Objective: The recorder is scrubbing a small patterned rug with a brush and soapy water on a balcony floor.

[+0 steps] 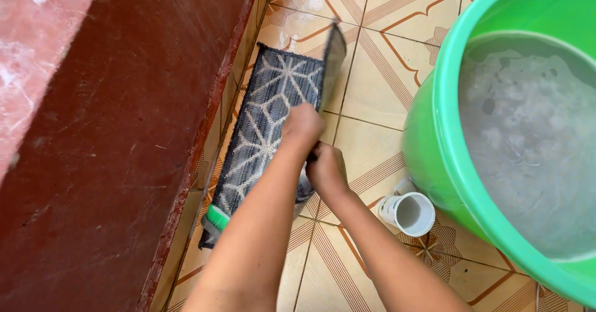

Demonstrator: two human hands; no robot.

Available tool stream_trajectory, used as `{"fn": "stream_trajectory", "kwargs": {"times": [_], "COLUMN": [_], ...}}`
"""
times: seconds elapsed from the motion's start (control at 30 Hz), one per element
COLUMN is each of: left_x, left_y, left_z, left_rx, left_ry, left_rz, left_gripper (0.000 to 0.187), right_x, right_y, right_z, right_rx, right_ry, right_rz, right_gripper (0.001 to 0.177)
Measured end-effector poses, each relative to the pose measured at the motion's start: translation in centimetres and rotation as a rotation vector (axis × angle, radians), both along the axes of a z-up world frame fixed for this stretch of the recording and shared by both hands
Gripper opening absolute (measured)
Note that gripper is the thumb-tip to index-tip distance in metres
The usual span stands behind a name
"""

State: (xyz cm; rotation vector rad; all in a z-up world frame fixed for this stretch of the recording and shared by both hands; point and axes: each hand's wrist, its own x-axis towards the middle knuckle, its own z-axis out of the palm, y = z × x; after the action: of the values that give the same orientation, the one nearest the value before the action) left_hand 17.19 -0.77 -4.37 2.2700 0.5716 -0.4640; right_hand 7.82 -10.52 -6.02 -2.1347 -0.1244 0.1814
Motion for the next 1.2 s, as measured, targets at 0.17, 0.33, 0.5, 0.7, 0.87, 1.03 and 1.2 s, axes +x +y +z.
{"fn": "stream_trajectory", "kwargs": {"times": [0.17,0.33,0.5,0.7,0.87,1.03,1.2], "left_x": [-0.7,-1.8,-2.2,-7.5,-7.4,-4.5,-3.7], "left_y": [1.8,2.5,3.3,5.7,10.3,9.3,8.1], "left_z": [3.2,5.6,9.8,8.0,1.7,6.3,11.6], "left_rx": [0.036,-0.077,-0.274,-0.030,0.457,0.476,0.119], "left_ry": [-0.201,-0.437,-0.527,-0.835,-0.540,-0.846,-0.807], "left_rz": [0.166,0.413,0.496,0.274,0.180,0.251,0.389], "left_gripper": [0.021,0.016,0.034,0.102,0.047,0.024,0.008], "right_x": [-1.1,-0.4,1.6,3.5,3.9,6.0,7.6], "right_y": [1.2,0.5,-2.3,-4.3,-5.4,-7.8,-8.1], "right_z": [6.8,8.2,13.9,19.3,19.5,17.5,18.7], "right_rx": [0.038,-0.041,-0.282,-0.248,-0.113,-0.264,-0.214], "right_ry": [-0.161,0.004,-0.228,-0.426,-0.329,-0.516,-0.301], "right_rz": [0.034,0.007,-0.044,0.083,0.235,0.023,0.200], "right_gripper": [0.014,0.014,0.010,0.030,0.025,0.039,0.021]}}
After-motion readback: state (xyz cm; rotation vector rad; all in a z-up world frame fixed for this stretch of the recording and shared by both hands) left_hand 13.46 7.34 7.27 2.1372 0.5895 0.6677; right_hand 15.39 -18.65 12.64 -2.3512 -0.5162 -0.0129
